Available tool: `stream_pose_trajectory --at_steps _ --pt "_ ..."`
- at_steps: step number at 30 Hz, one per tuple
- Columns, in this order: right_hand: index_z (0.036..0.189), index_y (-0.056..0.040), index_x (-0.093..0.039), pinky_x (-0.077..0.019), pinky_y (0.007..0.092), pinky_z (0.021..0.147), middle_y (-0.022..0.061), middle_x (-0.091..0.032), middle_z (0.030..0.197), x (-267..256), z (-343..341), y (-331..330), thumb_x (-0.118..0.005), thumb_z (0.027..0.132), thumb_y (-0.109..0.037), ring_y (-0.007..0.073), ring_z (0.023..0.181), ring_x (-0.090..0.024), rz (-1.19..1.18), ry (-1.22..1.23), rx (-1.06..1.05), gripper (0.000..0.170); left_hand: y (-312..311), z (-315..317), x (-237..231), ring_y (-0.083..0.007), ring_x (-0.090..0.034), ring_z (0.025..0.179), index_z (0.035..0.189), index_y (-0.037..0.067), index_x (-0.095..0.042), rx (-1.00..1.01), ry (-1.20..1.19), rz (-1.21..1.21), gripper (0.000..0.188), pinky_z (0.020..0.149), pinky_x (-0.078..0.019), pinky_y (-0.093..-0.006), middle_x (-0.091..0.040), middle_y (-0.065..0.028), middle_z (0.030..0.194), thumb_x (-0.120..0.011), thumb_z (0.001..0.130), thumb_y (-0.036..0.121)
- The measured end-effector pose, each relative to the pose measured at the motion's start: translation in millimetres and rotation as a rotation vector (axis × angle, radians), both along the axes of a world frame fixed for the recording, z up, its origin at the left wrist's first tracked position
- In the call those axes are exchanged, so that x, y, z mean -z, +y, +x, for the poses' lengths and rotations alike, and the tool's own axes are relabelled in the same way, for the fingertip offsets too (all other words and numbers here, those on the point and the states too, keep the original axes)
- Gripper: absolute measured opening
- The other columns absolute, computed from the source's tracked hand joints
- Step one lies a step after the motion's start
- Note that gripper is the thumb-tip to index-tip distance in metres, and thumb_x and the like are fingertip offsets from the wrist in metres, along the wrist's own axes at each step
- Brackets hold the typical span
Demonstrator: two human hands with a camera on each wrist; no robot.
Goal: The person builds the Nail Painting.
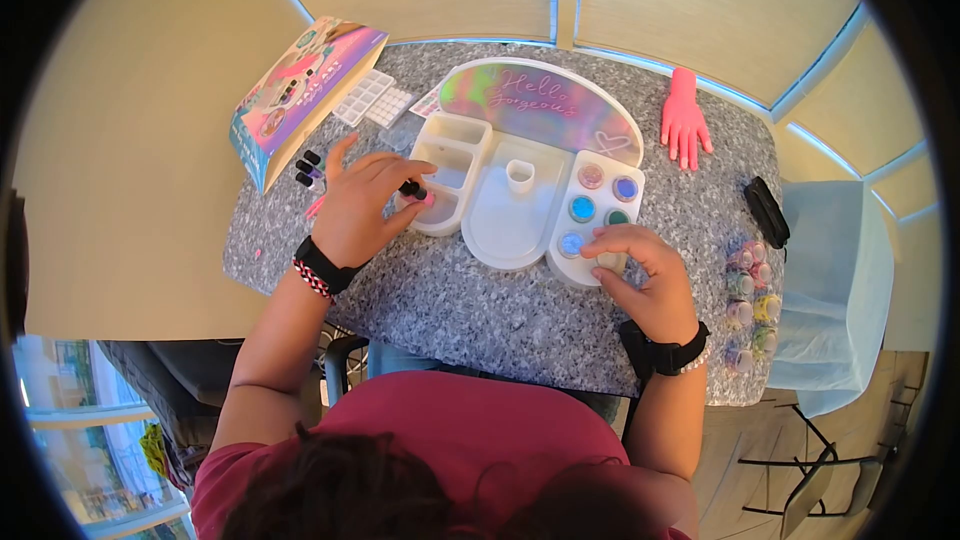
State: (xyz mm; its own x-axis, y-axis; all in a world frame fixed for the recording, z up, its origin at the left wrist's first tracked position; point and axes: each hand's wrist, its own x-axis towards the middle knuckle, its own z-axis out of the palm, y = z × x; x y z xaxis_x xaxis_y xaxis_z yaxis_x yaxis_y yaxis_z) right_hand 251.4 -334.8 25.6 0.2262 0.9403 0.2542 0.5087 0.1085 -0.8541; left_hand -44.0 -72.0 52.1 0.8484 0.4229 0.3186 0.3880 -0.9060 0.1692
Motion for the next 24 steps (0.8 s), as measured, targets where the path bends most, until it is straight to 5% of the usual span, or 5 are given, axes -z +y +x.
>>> stream_pose_trajectory --at_steps 6,7,10,18,24 --pt "0.112 -0.0071 -0.08 -0.0503 0.0442 0.112 0.0098 -0.078 0.118 1.5 -0.9 0.4 -0.079 0.08 0.011 0.0309 0.125 -0.07 -0.018 -0.024 0.011 0.037 0.1 -24.4 -14.8 -0.0267 -0.063 0.136 0.141 0.02 -0.069 -0.192 -0.156 0.096 0.06 0.125 -0.0289 -0.0584 -0.071 -0.006 0.143 -0.09 0.085 0.024" --pt "0.112 -0.007 -0.08 -0.0502 0.044 0.112 0.0099 -0.078 0.118 1.7 -0.1 0.2 -0.079 0.08 0.011 0.031 0.125 -0.07 -0.02 -0.037 0.014 0.037 11.0 -36.0 -13.5 -0.0279 -0.069 0.127 0.138 0.016 -0.07 -0.23 -0.23 0.187 0.055 0.116 -0.0428 -0.0544 -0.074 -0.0086 0.136 -0.088 0.087 0.026" --pt "0.112 -0.0067 -0.08 -0.0499 0.0435 0.112 0.0106 -0.078 0.119 0.0 -4.3 1.9 -0.077 0.08 0.012 0.0313 0.126 -0.069 -0.023 -0.027 0.025 0.037 61.3 -83.5 -12.2 -0.0349 -0.078 0.1 0.114 0.005 -0.081 -0.439 -0.353 0.156 0.028 0.088 -0.06 -0.0408 -0.081 -0.0158 0.11 -0.084 0.093 0.022" --pt "0.111 -0.0075 -0.08 -0.0501 0.0428 0.111 0.0123 -0.076 0.121 -2.3 -5.4 0.0 -0.076 0.081 0.012 0.0314 0.127 -0.069 -0.031 -0.046 0.037 0.036 110.9 -120.4 3.7 -0.0243 -0.08 0.1 0.112 0.009 -0.085 -0.511 -0.193 -0.226 0.023 0.096 -0.0583 -0.0375 -0.084 -0.0088 0.105 -0.083 0.098 0.027" --pt "0.111 -0.0075 -0.08 -0.0502 0.0427 0.111 0.0133 -0.076 0.121 -1.3 -5.3 -0.7 -0.077 0.081 0.011 0.0316 0.126 -0.069 -0.048 -0.036 0.054 0.036 135.8 -121.2 -4.1 -0.0244 -0.079 0.091 0.101 0.01 -0.086 -0.53 -0.011 -0.211 0.024 0.087 -0.059 -0.0402 -0.084 -0.0062 0.096 -0.084 0.097 0.034"
